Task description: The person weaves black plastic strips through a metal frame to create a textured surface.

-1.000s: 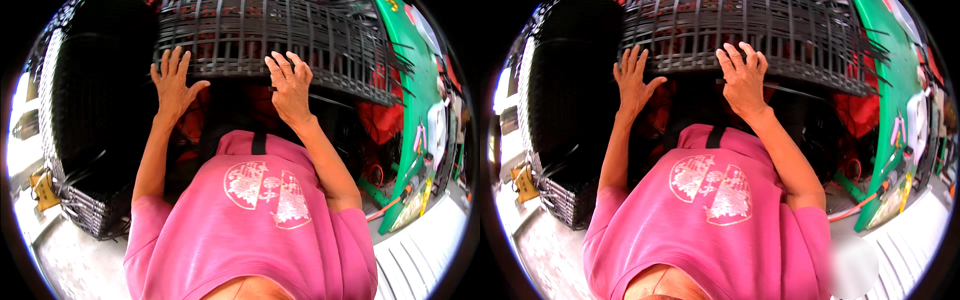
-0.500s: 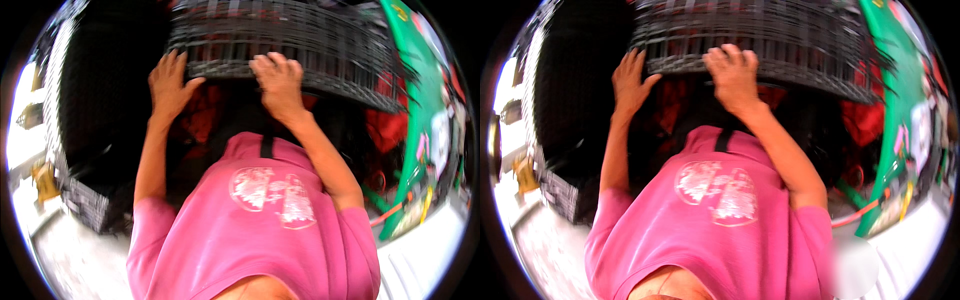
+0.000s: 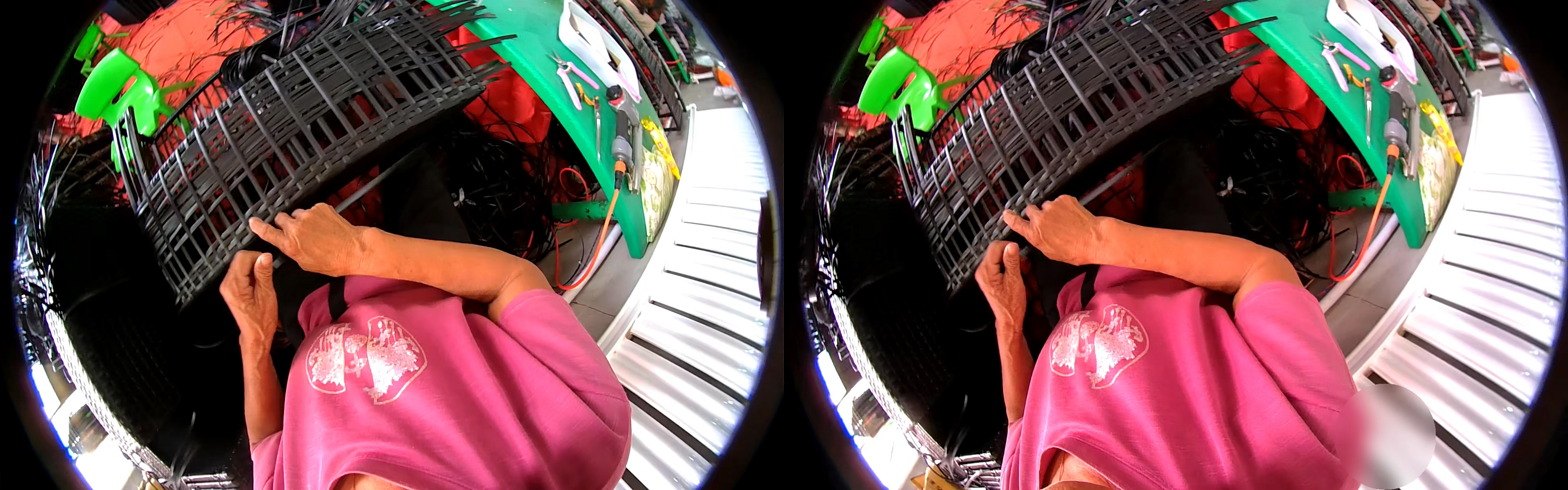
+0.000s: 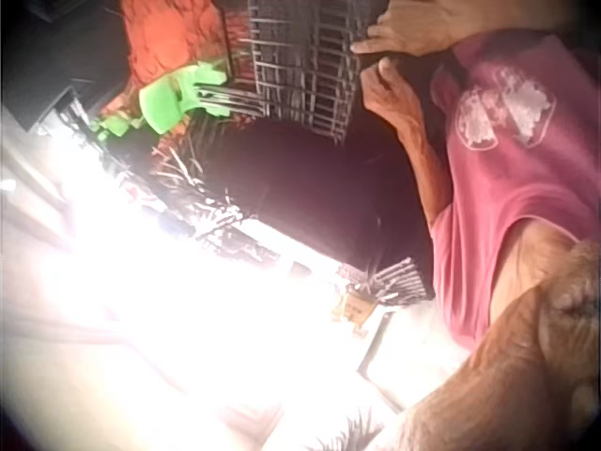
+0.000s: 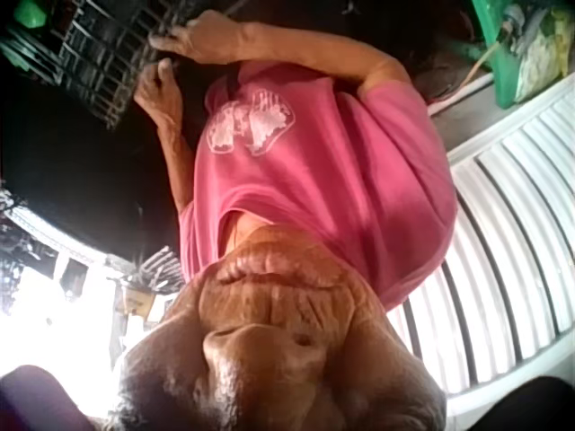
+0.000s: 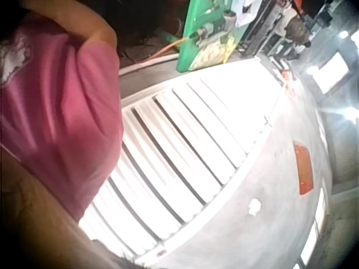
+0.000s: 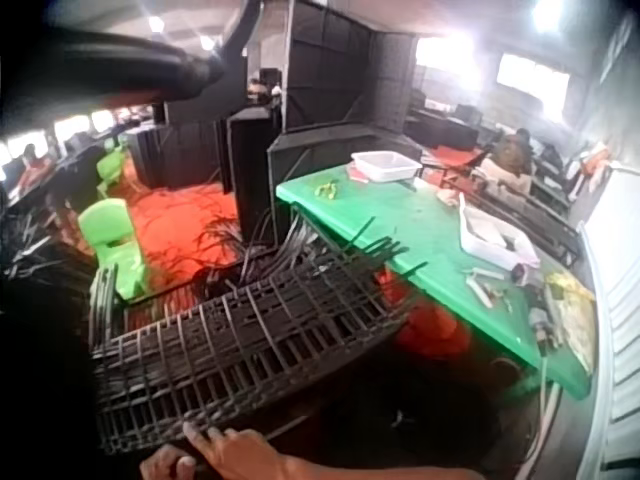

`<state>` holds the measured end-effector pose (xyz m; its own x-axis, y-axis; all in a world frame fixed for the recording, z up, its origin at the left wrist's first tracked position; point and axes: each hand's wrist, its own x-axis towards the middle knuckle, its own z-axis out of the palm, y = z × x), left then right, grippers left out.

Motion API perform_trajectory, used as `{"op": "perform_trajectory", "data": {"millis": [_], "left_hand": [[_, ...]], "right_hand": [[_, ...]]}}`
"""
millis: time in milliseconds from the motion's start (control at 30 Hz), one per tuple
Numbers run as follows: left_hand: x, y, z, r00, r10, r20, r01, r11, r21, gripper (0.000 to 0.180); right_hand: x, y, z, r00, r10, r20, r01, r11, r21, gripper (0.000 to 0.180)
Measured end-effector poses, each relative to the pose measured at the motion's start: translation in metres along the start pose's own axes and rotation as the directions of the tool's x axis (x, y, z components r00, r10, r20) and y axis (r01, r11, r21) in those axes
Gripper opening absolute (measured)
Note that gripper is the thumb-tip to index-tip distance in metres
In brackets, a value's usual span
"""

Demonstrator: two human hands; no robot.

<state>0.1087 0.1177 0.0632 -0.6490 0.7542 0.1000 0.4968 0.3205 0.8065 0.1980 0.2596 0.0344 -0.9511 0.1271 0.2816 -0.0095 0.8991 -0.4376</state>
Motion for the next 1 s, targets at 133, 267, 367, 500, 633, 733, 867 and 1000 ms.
{"op": "perform_trajectory", "data": {"millis": [133, 267, 367, 500, 633, 733, 867, 1000], "left_hand": [[0.011, 0.011, 0.02, 0.976, 0.073, 0.205, -0.03, 0.978, -0.205, 0.039], [0.021, 0.029, 0.046, 0.942, 0.039, 0.334, 0.02, 0.985, -0.172, 0.023], [0.036, 0.036, 0.064, 0.922, 0.063, 0.381, -0.013, 0.991, -0.134, 0.023], [0.058, 0.04, 0.089, 0.919, 0.086, 0.385, -0.066, 0.996, -0.064, 0.023], [0.076, 0.039, 0.117, 0.885, 0.148, 0.442, -0.116, 0.988, -0.099, 0.019], [0.087, 0.044, 0.135, 0.821, 0.17, 0.545, -0.152, 0.985, -0.077, 0.013], [0.117, 0.059, 0.163, 0.832, 0.488, 0.265, -0.517, 0.855, 0.049, 0.02], [0.147, 0.073, 0.184, 0.73, 0.63, 0.265, -0.681, 0.702, 0.209, 0.046]], "right_hand": [[-0.024, 0.02, -0.008, 0.991, 0.105, 0.08, -0.11, 0.992, 0.057, 0.058], [-0.046, 0.033, -0.022, 0.98, 0.182, 0.082, -0.185, 0.982, 0.035, 0.056], [-0.062, 0.046, -0.029, 0.964, 0.246, 0.099, -0.251, 0.967, 0.048, 0.052], [-0.08, 0.059, -0.038, 0.946, 0.3, -0.125, -0.255, 0.924, 0.284, 0.032], [-0.099, 0.081, -0.051, 0.872, 0.47, -0.141, -0.36, 0.808, 0.467, 0.014], [-0.112, 0.1, -0.061, 0.815, 0.578, 0.025, -0.491, 0.668, 0.56, 0.009], [-0.124, 0.136, -0.087, 0.716, 0.69, -0.105, -0.531, 0.637, 0.559, 0.01], [-0.125, 0.185, -0.118, 0.615, 0.651, -0.444, -0.585, 0.755, 0.297, 0.015]]}}
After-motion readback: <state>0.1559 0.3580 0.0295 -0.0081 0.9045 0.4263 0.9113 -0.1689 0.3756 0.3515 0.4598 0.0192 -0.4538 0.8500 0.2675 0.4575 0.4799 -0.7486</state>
